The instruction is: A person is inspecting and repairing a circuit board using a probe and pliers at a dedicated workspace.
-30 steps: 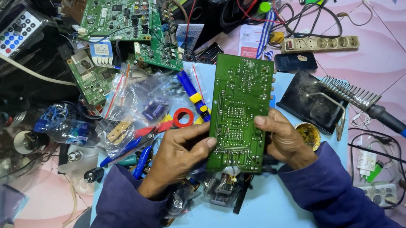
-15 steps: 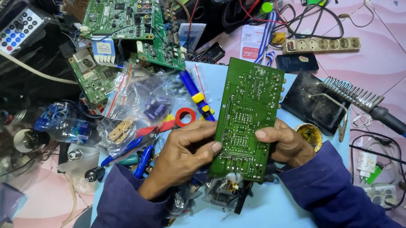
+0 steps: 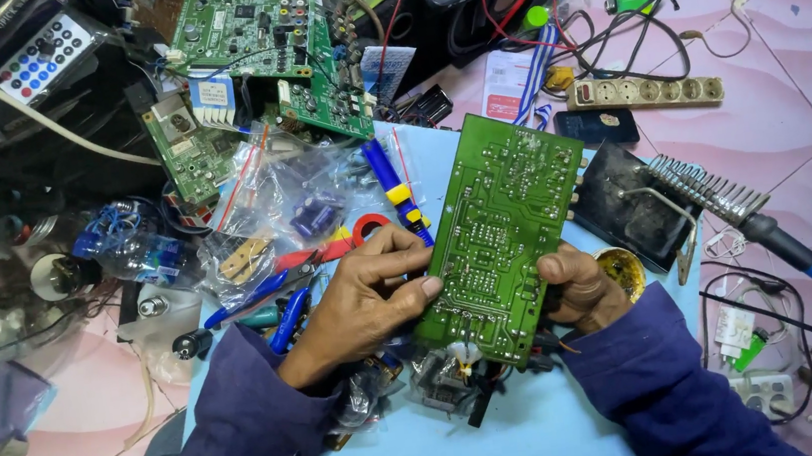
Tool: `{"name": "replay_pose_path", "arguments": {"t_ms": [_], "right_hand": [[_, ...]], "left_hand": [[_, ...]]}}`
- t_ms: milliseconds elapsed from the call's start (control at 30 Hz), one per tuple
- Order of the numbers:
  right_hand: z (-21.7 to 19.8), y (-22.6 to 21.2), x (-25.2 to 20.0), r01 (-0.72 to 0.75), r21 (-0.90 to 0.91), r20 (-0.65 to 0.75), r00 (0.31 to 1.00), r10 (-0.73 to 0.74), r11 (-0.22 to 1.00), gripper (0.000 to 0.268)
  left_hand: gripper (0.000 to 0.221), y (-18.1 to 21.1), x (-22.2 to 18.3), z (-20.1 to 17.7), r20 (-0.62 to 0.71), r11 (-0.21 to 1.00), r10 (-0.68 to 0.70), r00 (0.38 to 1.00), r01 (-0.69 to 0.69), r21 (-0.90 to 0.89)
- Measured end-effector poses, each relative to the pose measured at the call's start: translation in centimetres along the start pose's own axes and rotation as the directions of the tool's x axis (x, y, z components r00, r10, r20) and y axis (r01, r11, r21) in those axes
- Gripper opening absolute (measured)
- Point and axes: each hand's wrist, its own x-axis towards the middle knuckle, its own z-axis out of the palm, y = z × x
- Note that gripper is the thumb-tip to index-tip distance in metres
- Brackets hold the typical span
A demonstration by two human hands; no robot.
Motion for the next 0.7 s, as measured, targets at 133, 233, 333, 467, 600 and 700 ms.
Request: {"name": "replay_pose_path", "arguments": {"t_ms": [133, 233, 333, 467, 600, 700], "right_hand": [[0.5, 0.0, 0.1, 0.023, -0.053, 0.004, 1.000, -0.023, 0.998, 0.065], [-3.5, 0.9, 0.0, 0.025, -0.048, 0.021, 0.999, -0.024, 0.999, 0.075], [-3.5, 0.9, 0.2, 0.009, -0.042, 0.022, 1.000, -0.008, 0.999, 0.073], [-3.6, 0.4, 0.2, -0.017, -0.054, 0.032, 0.999, 0.019, 0.998, 0.070], [-1.6, -0.1, 0.4, -0.016, -0.060, 0.038, 0.999, 0.018, 0.998, 0.071], [2.0, -1.4, 1.2, -0.013, -0.153, 0.059, 0.998, 0.022, 0.988, 0.064]], "left_hand": [[0.039, -0.1, 0.2, 0.1, 0.000, 1.000, -0.003, 1.000, 0.003, 0.021], [0.038, 0.0, 0.1, 0.2, -0.010, 0.999, -0.008, 1.000, 0.009, 0.040], [0.037, -0.1, 0.0, 0.2, -0.039, 0.997, 0.019, 0.999, -0.016, 0.074], [0.035, 1.7, 0.2, 0.6, -0.050, 1.000, -0.002, 0.999, 0.004, 0.030], [0.034, 2.4, 0.3, 1.0, -0.060, 1.000, -0.001, 0.998, 0.003, 0.023], [0.032, 3.1, 0.5, 1.3, -0.073, 0.998, -0.004, 0.997, 0.008, 0.060]]}}
